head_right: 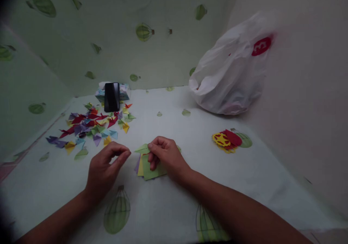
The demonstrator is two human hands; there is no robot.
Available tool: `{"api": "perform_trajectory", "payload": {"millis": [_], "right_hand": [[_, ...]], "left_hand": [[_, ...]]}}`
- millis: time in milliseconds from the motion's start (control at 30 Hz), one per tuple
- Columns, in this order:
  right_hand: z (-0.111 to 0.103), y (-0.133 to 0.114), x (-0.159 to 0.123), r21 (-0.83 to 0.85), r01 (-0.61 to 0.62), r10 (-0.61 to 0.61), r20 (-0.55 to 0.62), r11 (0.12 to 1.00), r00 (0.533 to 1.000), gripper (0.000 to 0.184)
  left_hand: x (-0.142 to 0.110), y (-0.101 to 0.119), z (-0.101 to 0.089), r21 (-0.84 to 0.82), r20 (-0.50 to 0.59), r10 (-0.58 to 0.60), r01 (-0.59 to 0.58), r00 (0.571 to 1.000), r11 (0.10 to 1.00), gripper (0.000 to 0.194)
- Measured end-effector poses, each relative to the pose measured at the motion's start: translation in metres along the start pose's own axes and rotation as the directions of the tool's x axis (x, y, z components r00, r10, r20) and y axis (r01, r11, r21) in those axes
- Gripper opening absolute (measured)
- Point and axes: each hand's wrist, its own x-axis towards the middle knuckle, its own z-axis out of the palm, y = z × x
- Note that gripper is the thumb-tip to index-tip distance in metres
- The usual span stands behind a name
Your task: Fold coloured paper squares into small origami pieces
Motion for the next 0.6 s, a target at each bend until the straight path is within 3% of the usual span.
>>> {"api": "perform_trajectory", "payload": {"millis": [33, 100, 167, 267, 367, 433, 500, 600], "right_hand": [[0.001, 0.000, -0.001, -0.008, -0.009, 0.010, 0.009, 1.000, 1.000, 0.026], [0.002, 0.001, -0.002, -0.015, -0.024, 0.025, 0.038, 1.000, 0.999, 0.026], [0.003, 0.003, -0.004, -0.002, -0.045, 0.045, 0.066, 0.999, 0.997, 0.026], [0.005, 0.005, -0.005, 0.026, -0.088, 0.084, 0.109, 0.996, 0.991, 0.029], [0.006, 0.006, -0.006, 0.073, -0.080, 0.068, 0.155, 0.994, 0.986, 0.036], [0.007, 0.005, -0.007, 0.097, -0.054, 0.038, 0.163, 0.994, 0.986, 0.040], [0.008, 0.004, -0.007, 0.094, -0.037, 0.023, 0.144, 0.995, 0.989, 0.039], [0.006, 0.003, -0.005, 0.059, -0.005, 0.001, 0.073, 0.998, 0.997, 0.035]], "left_hand": [[-0.001, 0.000, 0.001, 0.069, -0.010, 0.147, -0.146, 0.989, 0.987, 0.002], [-0.004, 0.000, 0.005, 0.161, 0.036, 0.361, -0.362, 0.932, 0.918, 0.017], [-0.007, 0.000, 0.010, 0.211, 0.092, 0.426, -0.436, 0.900, 0.875, 0.022], [-0.009, 0.002, 0.013, 0.202, 0.118, 0.407, -0.423, 0.906, 0.883, 0.012], [-0.009, 0.005, 0.011, 0.086, 0.068, 0.251, -0.256, 0.966, 0.963, 0.008], [-0.008, 0.005, 0.009, -0.026, 0.031, -0.006, 0.007, 0.999, 1.000, 0.007], [-0.006, 0.004, 0.009, -0.151, 0.054, -0.242, 0.247, 0.969, 0.957, 0.010], [-0.004, 0.001, 0.011, -0.230, 0.071, -0.339, 0.346, 0.938, 0.909, 0.012]]}}
